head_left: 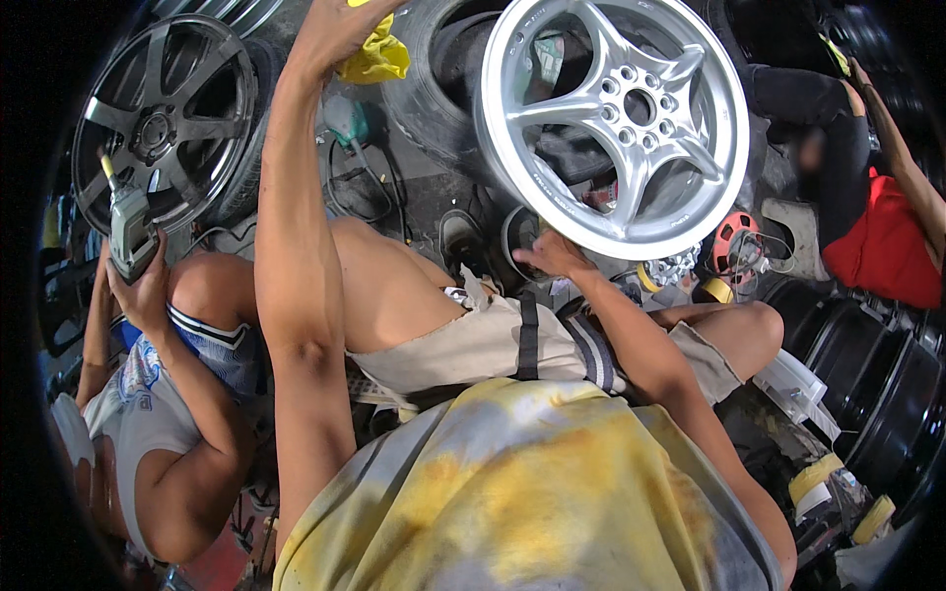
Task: The person scrubs and wipes a silver car wheel with a yellow cloth, focusing on the spokes and rim. They rotate the wheel to access different areas and continue cleaning throughout the clip.
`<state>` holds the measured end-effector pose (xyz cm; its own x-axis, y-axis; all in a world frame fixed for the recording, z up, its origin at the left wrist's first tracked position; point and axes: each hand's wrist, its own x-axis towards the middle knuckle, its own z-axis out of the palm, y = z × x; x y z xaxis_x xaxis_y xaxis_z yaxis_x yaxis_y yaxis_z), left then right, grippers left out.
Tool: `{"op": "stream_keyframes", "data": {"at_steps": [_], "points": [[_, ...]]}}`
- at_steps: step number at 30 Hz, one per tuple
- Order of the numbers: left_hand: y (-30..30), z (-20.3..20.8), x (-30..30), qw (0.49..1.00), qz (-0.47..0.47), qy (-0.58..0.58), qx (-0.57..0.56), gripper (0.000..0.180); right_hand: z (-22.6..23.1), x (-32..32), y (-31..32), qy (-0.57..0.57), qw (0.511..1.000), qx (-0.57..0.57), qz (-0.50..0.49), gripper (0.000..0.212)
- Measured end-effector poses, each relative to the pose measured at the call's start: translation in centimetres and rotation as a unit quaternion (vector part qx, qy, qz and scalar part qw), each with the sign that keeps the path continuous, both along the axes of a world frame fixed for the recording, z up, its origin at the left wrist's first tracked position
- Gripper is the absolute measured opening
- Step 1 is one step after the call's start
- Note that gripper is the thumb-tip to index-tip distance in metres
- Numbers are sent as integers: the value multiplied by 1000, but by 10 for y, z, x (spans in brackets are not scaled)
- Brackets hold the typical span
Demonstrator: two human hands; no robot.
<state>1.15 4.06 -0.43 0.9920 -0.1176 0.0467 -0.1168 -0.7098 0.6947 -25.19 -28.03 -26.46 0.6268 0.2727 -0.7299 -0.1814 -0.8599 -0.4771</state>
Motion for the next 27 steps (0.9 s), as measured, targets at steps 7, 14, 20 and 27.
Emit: {"op": "stream_keyframes", "data": {"at_steps": [7,14,20,27], "points": [[-26,12,-16,990,-51,16,-128,22,-34,-27,22,-344,936,-65,-24,37],[-20,-1,-10,996,-87,19,26,19,-20,-37,-12,-296,951,86,-15,27],[-33,-13,-9,983,-165,61,56,20,-8,-29,10,-125,991,-24,49,37],[-37,-3,-17,974,-133,142,114,19,-116,-42,12,-387,915,-111,-1,53]]}}
